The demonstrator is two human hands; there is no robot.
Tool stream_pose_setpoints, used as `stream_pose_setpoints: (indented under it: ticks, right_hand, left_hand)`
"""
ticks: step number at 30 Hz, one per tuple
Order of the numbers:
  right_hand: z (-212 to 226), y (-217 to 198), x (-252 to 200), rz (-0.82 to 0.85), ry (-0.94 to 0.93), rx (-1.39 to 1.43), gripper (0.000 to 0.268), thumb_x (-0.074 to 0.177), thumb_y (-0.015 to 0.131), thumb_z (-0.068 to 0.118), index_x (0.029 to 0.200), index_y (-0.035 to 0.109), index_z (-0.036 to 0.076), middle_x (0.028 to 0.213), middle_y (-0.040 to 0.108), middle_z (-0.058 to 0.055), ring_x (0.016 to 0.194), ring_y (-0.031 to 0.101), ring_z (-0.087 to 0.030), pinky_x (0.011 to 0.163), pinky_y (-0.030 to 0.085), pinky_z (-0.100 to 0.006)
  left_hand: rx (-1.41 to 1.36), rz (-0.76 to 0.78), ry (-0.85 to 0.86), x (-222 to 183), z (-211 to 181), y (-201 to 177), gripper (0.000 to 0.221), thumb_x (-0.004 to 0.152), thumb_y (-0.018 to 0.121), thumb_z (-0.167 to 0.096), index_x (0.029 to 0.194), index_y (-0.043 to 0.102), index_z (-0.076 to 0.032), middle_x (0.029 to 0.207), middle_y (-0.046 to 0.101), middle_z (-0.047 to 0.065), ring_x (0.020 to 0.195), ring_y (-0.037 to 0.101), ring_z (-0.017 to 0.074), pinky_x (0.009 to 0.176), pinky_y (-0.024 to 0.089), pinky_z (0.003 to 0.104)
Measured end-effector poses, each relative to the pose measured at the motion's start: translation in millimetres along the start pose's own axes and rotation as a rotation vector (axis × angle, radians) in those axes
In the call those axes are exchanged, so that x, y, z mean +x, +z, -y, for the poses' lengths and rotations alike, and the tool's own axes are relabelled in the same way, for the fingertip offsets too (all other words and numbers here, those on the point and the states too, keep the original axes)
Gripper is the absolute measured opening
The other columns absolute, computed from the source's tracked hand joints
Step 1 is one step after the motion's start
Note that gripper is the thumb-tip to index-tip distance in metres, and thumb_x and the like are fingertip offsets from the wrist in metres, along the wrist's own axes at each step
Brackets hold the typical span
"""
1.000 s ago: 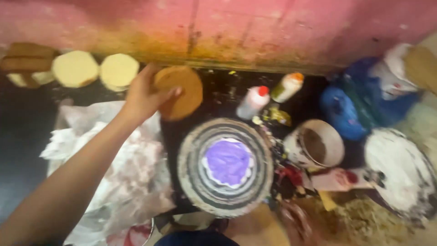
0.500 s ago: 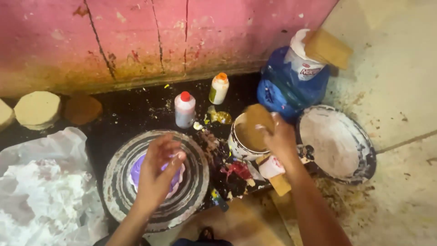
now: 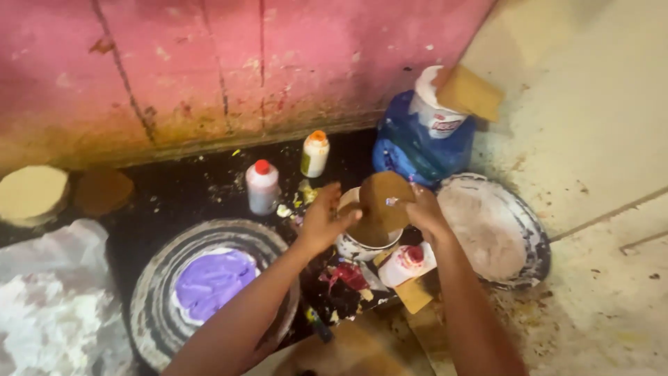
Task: The person dips a cake layer into a bowl of liquid, places it onto a turntable, and applies frosting across the cake with a spatula, smoothing the top and sides.
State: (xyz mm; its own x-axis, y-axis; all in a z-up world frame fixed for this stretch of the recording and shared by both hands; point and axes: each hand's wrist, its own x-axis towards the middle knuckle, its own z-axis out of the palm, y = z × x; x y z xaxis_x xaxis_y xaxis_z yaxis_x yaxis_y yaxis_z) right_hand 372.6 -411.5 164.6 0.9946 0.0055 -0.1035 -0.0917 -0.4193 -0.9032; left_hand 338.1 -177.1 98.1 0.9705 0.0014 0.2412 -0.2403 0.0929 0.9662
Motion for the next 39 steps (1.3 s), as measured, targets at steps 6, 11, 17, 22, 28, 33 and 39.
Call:
stream_pose_setpoints:
  ticks: [6,11,17,22,28,33,39]
  right_hand:
    - [5.2,-13.1,-21.9,-0.111,-0.102,0.026,0.048,0.091,0.076,0.014,0.133,0.058,0.001,0.122,0.072,-0.015,0.112,0.068,-0.026,0.095,0.054,-0.035]
    - [-26.5,-60.7,-77.1,-0.362,-0.319,-0.103,0.047,0.087,0.075,0.010,0.130,0.057,0.003,0.128,0.064,-0.011,0.115,0.066,-0.021,0.085,0.060,-0.033]
    - [-11.4,-77.2,-140.2,-0.246,-0.311,-0.128,0.039,0.088,0.073,0.006,0.126,0.063,0.005,0.126,0.062,-0.011,0.109,0.067,-0.019,0.080,0.060,-0.030]
    - [-12.7,-76.4,-126.7,-0.127,-0.288,-0.159,0.047,0.086,0.077,0.014,0.130,0.062,0.006,0.124,0.064,-0.012,0.113,0.067,-0.023,0.088,0.059,-0.032]
    - [-15.0,-19.8,-12.9,-0.110,-0.612,-0.400,0.067,0.078,0.084,0.019,0.137,0.057,0.003,0.134,0.061,-0.023,0.121,0.061,-0.036,0.099,0.050,-0.042]
    - [-45.4,41.7,35.3,0.084,-0.236,-0.621,0.042,0.084,0.075,0.020,0.124,0.068,0.010,0.105,0.076,-0.022,0.096,0.074,-0.033,0.085,0.057,-0.041]
    - [-28.7,21.9,22.2,0.038,-0.009,-0.294,0.041,0.089,0.072,0.020,0.127,0.064,0.008,0.111,0.076,-0.019,0.098,0.075,-0.028,0.085,0.058,-0.035]
  left_hand:
    - [-0.169,0.342,-0.408,73.3,7.8,35.9,0.063,0.078,0.084,-0.032,0.132,0.063,-0.006,0.114,0.074,0.007,0.096,0.073,0.0211,0.080,0.060,0.043]
    - [0.955,0.480,0.011,105.5,26.8,35.8,0.042,0.081,0.085,-0.035,0.115,0.075,-0.013,0.110,0.076,0.013,0.101,0.072,0.0310,0.088,0.057,0.042]
    - [1.223,0.684,0.171,90.0,93.3,78.3,0.030,0.079,0.082,-0.030,0.104,0.078,-0.015,0.114,0.072,0.012,0.104,0.069,0.0323,0.088,0.054,0.046]
    - [0.970,0.648,-0.059,99.8,29.3,51.6,0.047,0.077,0.085,-0.029,0.120,0.072,-0.014,0.112,0.074,0.012,0.104,0.070,0.0332,0.091,0.055,0.042]
    - [0.009,0.653,-0.182,94.6,13.7,27.5,0.054,0.077,0.085,-0.017,0.126,0.068,-0.006,0.116,0.075,0.017,0.105,0.070,0.0347,0.092,0.058,0.042]
    - [0.683,0.209,0.134,65.9,14.5,5.2,0.075,0.065,0.093,-0.016,0.131,0.060,-0.004,0.118,0.065,0.022,0.109,0.064,0.0396,0.091,0.052,0.043]
    - [0.301,0.034,-0.028,45.0,43.8,-0.8,0.084,0.075,0.090,-0.027,0.145,0.048,-0.005,0.122,0.067,0.017,0.108,0.067,0.0262,0.091,0.056,0.037]
